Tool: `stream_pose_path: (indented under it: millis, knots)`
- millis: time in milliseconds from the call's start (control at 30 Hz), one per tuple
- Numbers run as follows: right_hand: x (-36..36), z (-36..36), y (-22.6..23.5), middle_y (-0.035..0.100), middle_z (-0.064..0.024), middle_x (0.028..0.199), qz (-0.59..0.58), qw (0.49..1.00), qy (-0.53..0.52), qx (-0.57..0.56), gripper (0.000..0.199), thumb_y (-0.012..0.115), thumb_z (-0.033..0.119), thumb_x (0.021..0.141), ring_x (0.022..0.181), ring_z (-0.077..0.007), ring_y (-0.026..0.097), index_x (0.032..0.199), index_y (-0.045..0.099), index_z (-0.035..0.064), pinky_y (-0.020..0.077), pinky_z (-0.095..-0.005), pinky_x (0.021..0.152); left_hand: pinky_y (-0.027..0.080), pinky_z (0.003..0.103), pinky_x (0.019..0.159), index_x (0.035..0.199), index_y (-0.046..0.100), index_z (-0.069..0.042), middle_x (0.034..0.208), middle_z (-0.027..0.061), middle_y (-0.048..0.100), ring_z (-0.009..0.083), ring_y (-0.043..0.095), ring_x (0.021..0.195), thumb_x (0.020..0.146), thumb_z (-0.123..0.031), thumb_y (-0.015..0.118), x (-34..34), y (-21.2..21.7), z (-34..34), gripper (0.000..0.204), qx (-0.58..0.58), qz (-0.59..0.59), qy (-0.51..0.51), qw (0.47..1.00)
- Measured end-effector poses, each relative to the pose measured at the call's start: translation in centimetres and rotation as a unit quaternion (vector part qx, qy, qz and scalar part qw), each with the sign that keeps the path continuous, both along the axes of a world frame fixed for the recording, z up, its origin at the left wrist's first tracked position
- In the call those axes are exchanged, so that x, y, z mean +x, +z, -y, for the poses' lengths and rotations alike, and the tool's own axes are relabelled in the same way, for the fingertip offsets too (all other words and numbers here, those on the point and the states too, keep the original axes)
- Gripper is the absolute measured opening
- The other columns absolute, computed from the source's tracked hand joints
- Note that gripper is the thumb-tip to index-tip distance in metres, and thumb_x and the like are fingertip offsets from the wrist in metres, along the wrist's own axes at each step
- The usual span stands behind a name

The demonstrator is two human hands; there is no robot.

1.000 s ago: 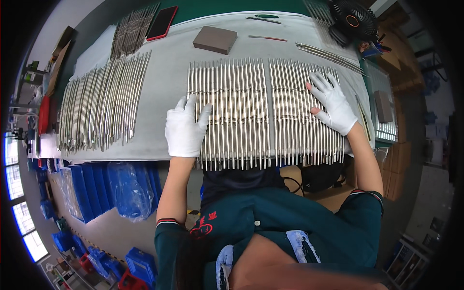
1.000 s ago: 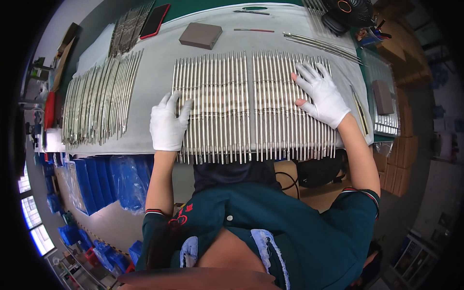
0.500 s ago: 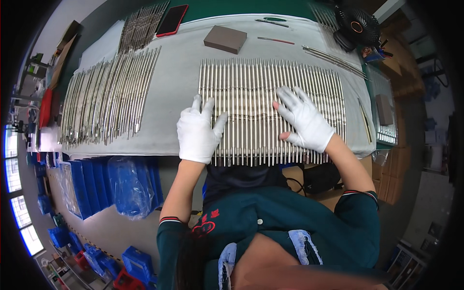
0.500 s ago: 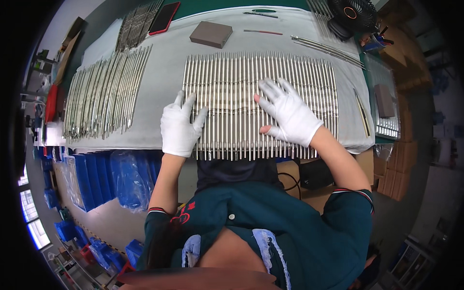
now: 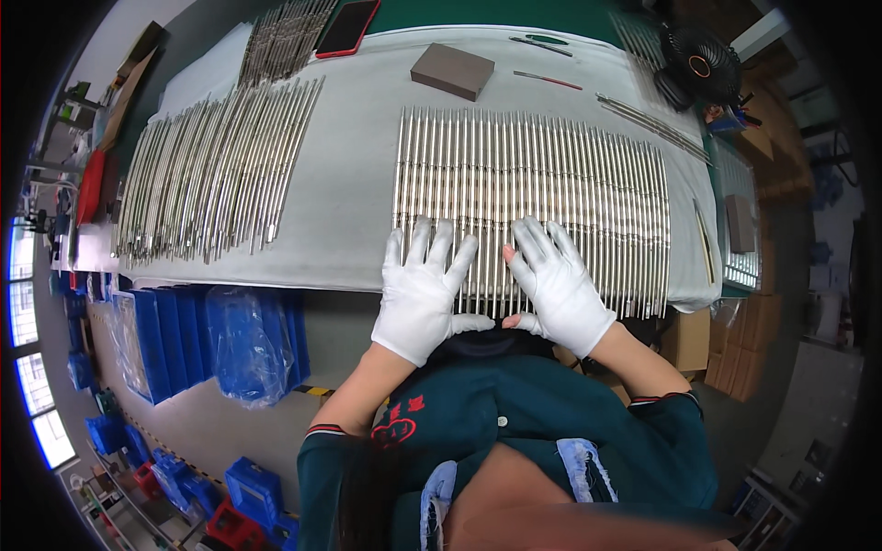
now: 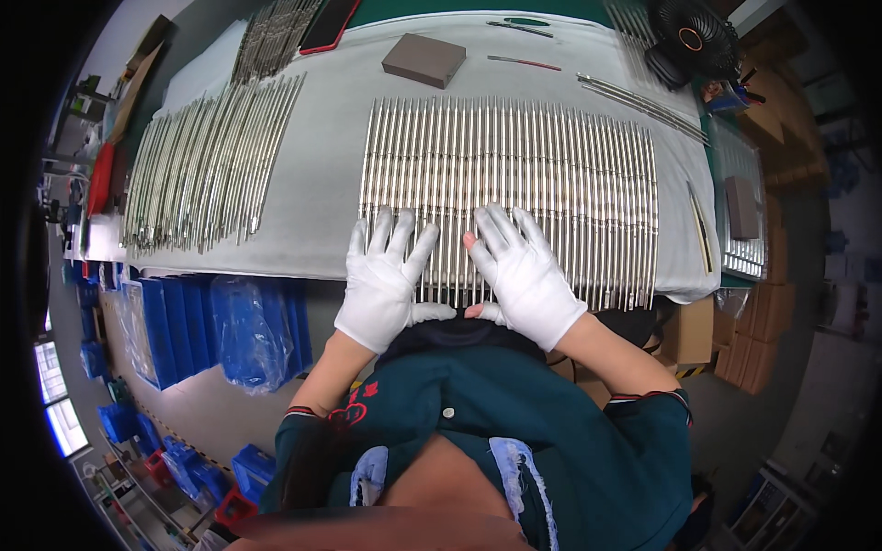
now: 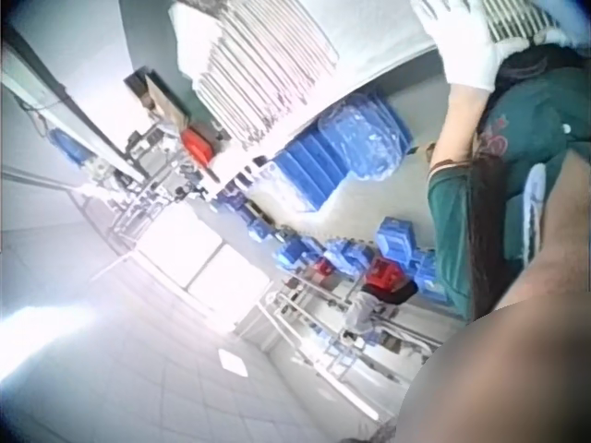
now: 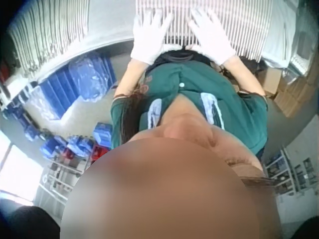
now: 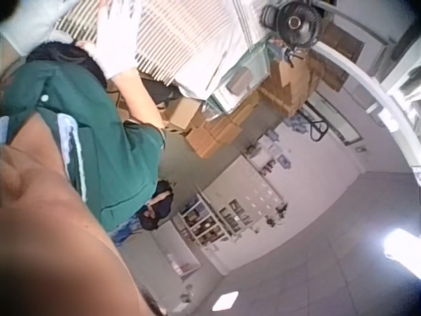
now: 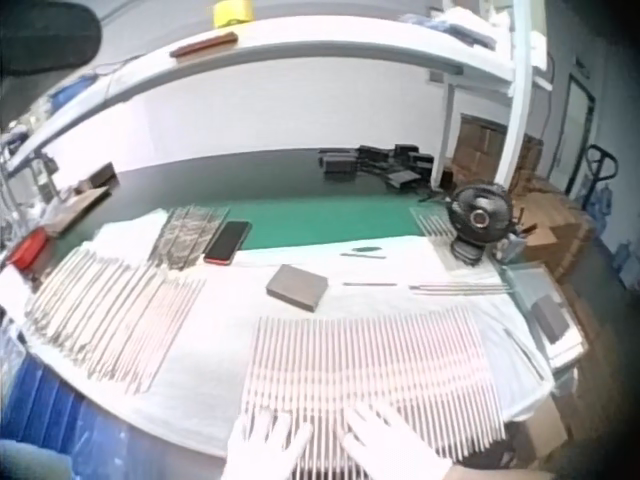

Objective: Using a sanding block to polish and clean several rows of metal rods on a manufacturing workbench.

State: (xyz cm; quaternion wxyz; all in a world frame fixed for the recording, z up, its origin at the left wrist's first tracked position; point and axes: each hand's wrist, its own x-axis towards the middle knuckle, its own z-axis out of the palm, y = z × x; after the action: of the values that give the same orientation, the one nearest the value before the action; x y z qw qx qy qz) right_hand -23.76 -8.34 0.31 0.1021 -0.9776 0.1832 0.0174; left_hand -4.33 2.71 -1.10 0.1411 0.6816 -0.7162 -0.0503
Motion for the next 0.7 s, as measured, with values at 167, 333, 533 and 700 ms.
stream_pose_path:
  millis: [167,333,533,700]
  knots:
    - [-0.1,0.5,0.9,0.036,-0.0300,0.143,-0.001,0.999,0.029,0.029,0.093,0.060,0.063,0.076,0.137,-0.0436,0.031,0.135,0.041,-0.0062,0.0198,-0.0533,0.115,0.024,0.059,0.109,0.139,0.046,-0.008,0.139,0.0207,0.045,0.0428,0.036,0.132,0.060,-0.060,0.076,-0.1,0.1,0.0,0.099,0.022,-0.005,0.006,1.000]
    - [2.6,7.7,2.0,0.036,-0.0264,0.146,0.150,0.987,0.010,-0.058,0.076,0.061,0.051,0.084,0.136,-0.0411,0.035,0.140,0.043,0.0032,0.0248,-0.0497,0.115,0.025,0.058,0.109,0.138,0.046,-0.007,0.139,0.0204,0.045,0.0410,0.037,0.133,0.062,-0.060,0.075,-0.5,0.2,0.0,0.096,0.024,-0.005,0.007,1.000]
    - [11.9,18.2,-0.7,0.045,-0.0243,0.141,0.170,0.969,-0.133,-0.120,0.071,0.063,0.050,0.085,0.132,-0.0383,0.043,0.141,0.047,0.0097,0.0327,-0.0418,0.112,0.026,0.054,0.110,0.134,0.048,-0.004,0.134,0.0188,0.048,0.0357,0.040,0.131,0.062,-0.052,0.079,-0.8,0.4,0.3,0.092,0.008,-0.043,-0.023,0.999]
    - [14.0,18.9,-0.5,0.057,-0.0197,0.125,0.058,0.985,-0.149,-0.067,0.066,0.062,0.049,0.086,0.116,-0.0346,0.056,0.141,0.048,0.0142,0.0420,-0.0432,0.101,0.027,0.050,0.111,0.133,0.048,-0.004,0.132,0.0152,0.048,0.0335,0.042,0.130,0.065,-0.045,0.079,-2.2,-0.1,1.5,0.085,-0.001,-0.092,-0.100,0.991]
